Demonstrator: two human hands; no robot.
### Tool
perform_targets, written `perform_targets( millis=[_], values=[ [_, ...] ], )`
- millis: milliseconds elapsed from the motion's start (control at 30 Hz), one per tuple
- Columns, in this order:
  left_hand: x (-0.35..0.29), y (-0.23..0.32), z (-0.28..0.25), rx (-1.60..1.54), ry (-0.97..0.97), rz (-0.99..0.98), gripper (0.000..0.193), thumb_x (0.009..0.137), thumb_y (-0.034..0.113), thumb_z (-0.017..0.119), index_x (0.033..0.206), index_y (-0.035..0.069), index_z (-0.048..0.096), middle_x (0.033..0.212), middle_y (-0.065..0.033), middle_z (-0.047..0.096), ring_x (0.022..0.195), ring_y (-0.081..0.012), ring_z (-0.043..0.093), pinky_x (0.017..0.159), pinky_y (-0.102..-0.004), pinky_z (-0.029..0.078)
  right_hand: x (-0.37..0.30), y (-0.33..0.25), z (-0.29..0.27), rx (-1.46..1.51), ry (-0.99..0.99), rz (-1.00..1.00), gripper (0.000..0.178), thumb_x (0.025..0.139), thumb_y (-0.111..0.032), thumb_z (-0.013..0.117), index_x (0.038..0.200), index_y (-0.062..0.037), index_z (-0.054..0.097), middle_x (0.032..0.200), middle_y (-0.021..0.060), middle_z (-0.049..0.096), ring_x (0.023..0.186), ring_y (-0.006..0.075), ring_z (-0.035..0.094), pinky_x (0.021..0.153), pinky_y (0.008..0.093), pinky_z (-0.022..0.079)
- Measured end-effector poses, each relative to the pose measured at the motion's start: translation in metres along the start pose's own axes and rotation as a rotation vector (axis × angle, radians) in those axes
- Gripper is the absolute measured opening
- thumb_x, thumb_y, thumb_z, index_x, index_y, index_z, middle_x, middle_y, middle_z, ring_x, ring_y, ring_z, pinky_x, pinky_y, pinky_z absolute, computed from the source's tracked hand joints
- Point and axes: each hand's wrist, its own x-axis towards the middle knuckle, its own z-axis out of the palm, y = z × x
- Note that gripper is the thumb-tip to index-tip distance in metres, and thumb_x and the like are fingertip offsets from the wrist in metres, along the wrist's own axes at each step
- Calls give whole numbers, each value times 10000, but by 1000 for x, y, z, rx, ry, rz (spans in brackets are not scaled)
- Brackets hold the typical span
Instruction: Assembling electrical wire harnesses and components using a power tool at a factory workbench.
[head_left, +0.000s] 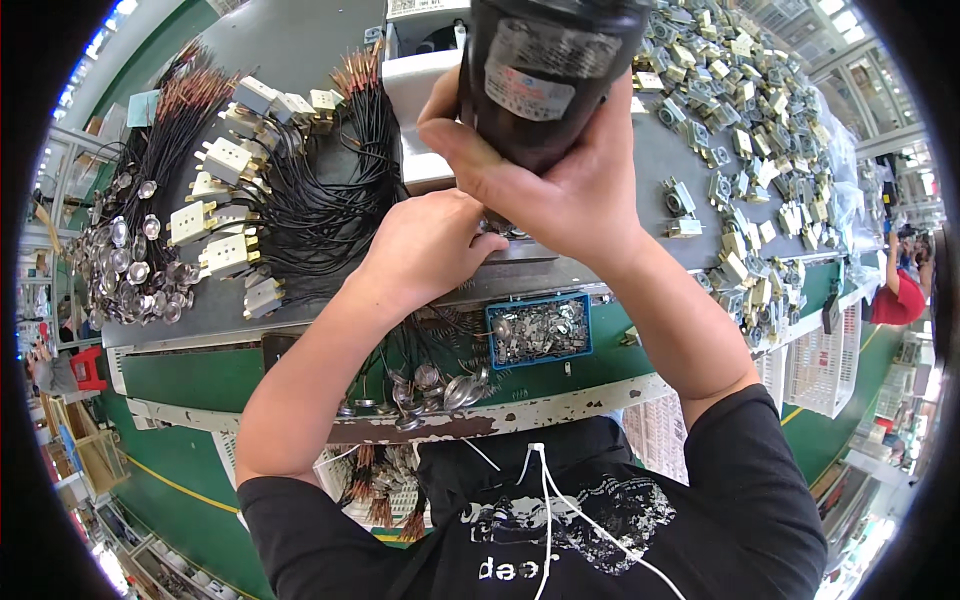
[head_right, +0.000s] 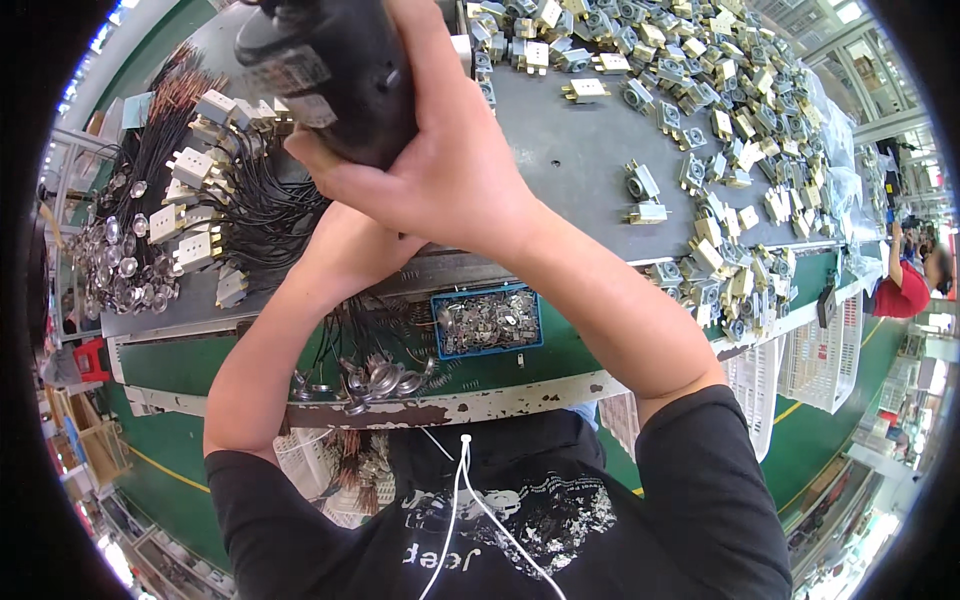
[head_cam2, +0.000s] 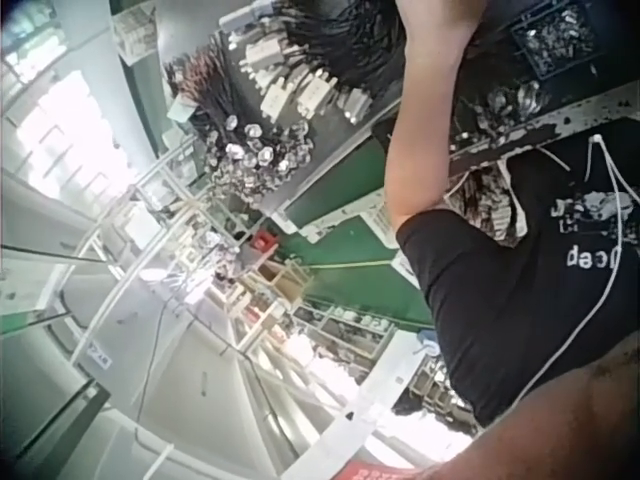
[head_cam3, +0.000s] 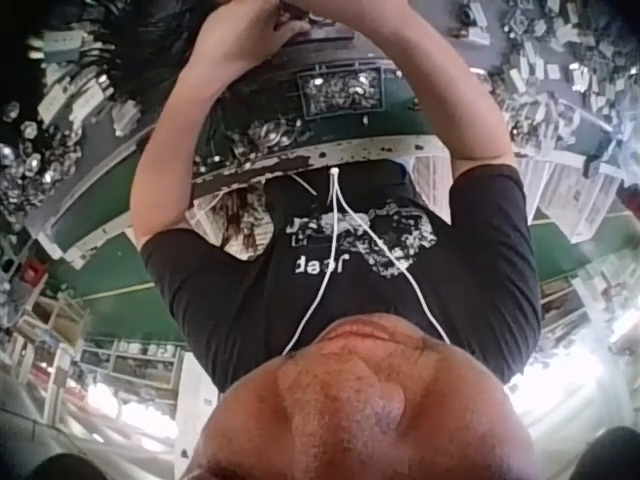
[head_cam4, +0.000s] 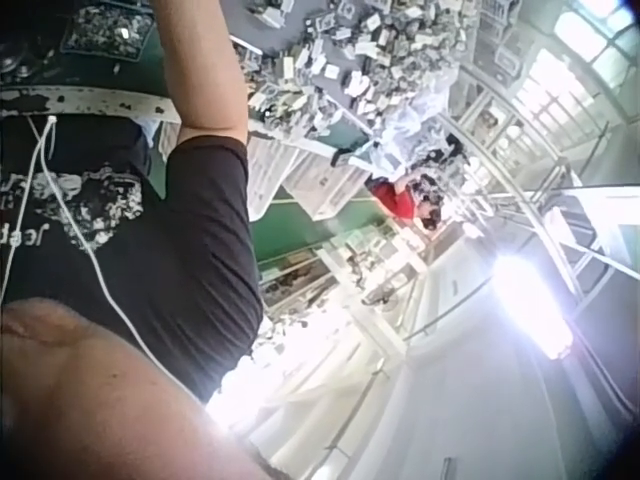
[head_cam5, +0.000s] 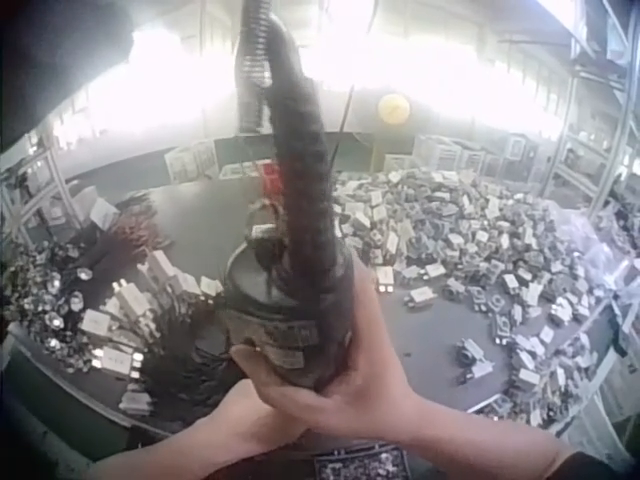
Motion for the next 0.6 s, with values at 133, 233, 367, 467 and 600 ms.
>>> perform_targets(
  millis=[133,233,367,467,600],
  values=[
    [-2,-3,1,10,-14,9,322,860,312,764,923,6,687,924,-163,718,907,-359,706,781,-474,564,-1,4,5,-55,21,-8,287,860,111,741,1095,27,599,950,98,719,706,104,646,606,257,539],
    [-1,2,-4,20,-59,-34,332,867,315,759,933,-2,681,924,-166,718,918,-361,706,786,-477,564,1,4,9,107,154,0,210,857,108,740,1027,31,644,945,89,726,713,102,651,616,257,541],
    [1,-7,5,-38,7,15,303,869,305,756,964,24,693,941,-150,722,925,-361,704,792,-478,563,3,-1,-1,-79,-39,7,245,854,94,750,1048,34,614,965,89,727,761,113,669,641,259,553],
    [4,-5,4,-135,80,40,283,863,281,760,1013,49,700,958,-143,722,936,-357,702,793,-476,562,-1,-7,3,-140,0,-56,346,856,83,752,1145,37,568,975,98,728,770,119,680,645,263,556],
    [-9,6,-4,63,46,111,308,844,240,772,1100,80,710,991,-108,706,927,-296,703,779,-416,557,0,-22,-10,-121,178,-52,547,871,50,749,1347,27,480,987,107,725,760,124,681,642,266,556]
  ],
)
